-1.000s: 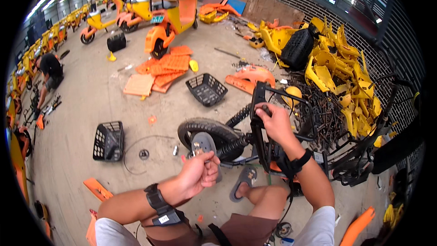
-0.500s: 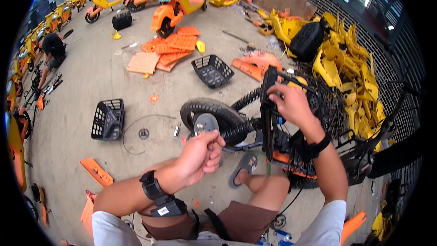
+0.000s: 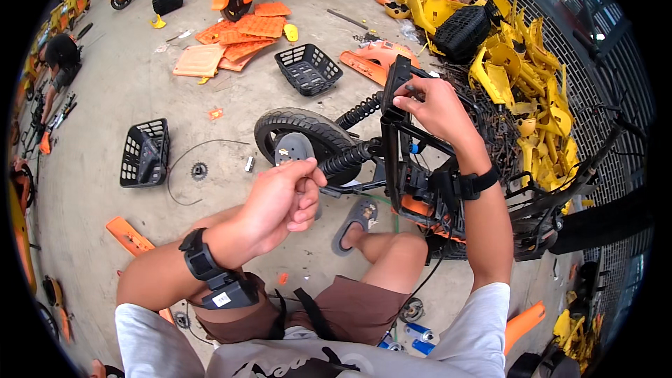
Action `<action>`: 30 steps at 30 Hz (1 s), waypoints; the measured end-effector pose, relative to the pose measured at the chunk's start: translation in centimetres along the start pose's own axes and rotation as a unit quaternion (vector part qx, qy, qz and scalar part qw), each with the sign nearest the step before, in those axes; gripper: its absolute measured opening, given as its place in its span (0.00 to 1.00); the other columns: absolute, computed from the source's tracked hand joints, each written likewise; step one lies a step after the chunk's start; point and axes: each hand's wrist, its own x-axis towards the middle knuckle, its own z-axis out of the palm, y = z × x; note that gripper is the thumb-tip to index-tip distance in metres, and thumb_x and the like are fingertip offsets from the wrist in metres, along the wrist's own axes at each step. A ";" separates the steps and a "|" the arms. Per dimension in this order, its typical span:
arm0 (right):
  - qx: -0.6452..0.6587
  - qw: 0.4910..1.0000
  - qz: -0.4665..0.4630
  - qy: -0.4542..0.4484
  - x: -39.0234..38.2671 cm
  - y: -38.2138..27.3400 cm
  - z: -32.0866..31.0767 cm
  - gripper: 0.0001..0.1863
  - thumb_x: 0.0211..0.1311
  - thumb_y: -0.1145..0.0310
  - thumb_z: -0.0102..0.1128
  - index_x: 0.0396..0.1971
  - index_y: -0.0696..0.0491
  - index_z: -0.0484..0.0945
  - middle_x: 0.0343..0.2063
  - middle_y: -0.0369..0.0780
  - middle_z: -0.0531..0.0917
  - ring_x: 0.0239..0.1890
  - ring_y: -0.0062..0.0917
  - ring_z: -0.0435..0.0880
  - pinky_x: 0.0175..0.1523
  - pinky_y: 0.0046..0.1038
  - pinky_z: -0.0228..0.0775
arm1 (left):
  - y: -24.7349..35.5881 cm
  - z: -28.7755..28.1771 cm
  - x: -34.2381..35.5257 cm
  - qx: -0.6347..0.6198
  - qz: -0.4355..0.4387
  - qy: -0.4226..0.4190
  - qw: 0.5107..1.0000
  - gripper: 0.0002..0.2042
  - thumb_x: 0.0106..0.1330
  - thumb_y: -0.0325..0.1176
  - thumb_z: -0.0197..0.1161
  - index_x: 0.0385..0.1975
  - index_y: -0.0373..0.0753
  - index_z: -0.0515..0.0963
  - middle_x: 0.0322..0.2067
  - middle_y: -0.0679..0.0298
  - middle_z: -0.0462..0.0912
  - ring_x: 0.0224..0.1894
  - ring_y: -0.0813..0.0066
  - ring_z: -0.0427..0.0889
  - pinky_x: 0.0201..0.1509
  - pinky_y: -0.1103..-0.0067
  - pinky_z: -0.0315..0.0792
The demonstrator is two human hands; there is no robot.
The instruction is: The person works on the frame of an electric scooter by hand, connecting small cables and wires to various points on the chassis while sitting near other scooter parts on the floor.
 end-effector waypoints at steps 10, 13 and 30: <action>0.189 0.980 0.000 0.063 -1.0 2.0 2.6 0.11 0.58 0.71 0.62 0.40 0.57 0.83 0.31 0.43 0.85 0.34 0.24 0.81 0.42 0.27 0.72 | 0.1 0.2 -0.4 0.013 -0.015 -0.016 1.000 0.14 0.74 0.39 0.45 0.30 0.36 0.70 0.13 0.68 0.64 0.13 0.80 0.60 0.14 0.83 0.53; 0.197 0.979 0.018 0.048 -0.9 1.8 2.6 0.12 0.58 0.73 0.60 0.42 0.56 0.83 0.32 0.45 0.85 0.35 0.29 0.82 0.43 0.29 0.72 | 0.3 0.6 -0.6 0.023 -0.017 -0.013 1.000 0.15 0.75 0.39 0.44 0.30 0.36 0.70 0.13 0.68 0.63 0.14 0.81 0.60 0.14 0.83 0.53; 0.158 0.973 0.002 0.167 -1.6 1.9 3.7 0.20 0.47 0.58 0.74 0.36 0.57 0.84 0.34 0.39 0.83 0.34 0.25 0.80 0.37 0.26 0.69 | 0.1 0.9 -1.2 0.042 -0.029 -0.029 0.998 0.15 0.74 0.42 0.44 0.30 0.39 0.71 0.13 0.70 0.58 0.14 0.81 0.56 0.16 0.84 0.50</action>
